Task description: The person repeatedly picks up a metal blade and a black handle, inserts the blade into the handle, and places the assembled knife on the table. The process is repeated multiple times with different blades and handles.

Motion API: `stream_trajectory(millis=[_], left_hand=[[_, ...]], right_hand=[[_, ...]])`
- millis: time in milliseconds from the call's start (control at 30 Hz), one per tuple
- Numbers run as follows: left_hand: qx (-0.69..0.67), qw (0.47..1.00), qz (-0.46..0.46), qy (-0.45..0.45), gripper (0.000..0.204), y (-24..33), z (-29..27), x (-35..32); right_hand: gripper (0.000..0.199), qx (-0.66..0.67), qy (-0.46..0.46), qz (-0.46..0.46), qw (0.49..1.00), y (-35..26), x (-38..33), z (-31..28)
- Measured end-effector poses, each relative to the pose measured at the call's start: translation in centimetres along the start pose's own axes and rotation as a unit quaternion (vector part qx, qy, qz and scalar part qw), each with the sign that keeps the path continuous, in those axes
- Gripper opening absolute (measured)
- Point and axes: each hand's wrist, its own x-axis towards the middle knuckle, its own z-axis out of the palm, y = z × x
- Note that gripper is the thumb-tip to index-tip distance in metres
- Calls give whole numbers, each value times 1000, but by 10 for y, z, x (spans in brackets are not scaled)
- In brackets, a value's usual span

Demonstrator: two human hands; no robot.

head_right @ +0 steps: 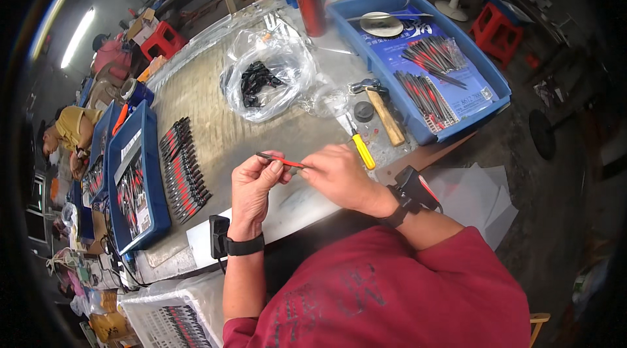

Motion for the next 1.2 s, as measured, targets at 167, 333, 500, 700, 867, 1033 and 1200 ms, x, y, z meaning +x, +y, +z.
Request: stream_trajectory(millis=[167, 333, 500, 700, 867, 1033, 1200], left_hand=[[-28, 999, -16, 9, 18, -5, 4, -1], [-25, 999, -21, 27, 17, -7, 8, 0], [-1, 998, 7, 61, 13, -8, 12, -1], [14, 996, 35, 80, 12, 1, 9, -5], [20, 998, 26, 56, 9, -1, 4, -8], [26, 998, 21, 44, 9, -6, 3, -8], [25, 999, 8, 44, 7, -9, 4, -7]], right_hand=[[9, 4, -2, 1, 1000, 1, -2, 0], [9, 7, 5, -2, 1000, 1, -3, -2], [16, 39, -15, 5, 999, 1, -1, -13], [17, -68, 77, -2, 995, 26, 12, -73], [18, -184, 196, 55, 962, 73, 30, -157], [24, -311, 72, 254, 913, 116, 30, -215], [25, -355, -95, 271, 889, 140, 18, -221]])
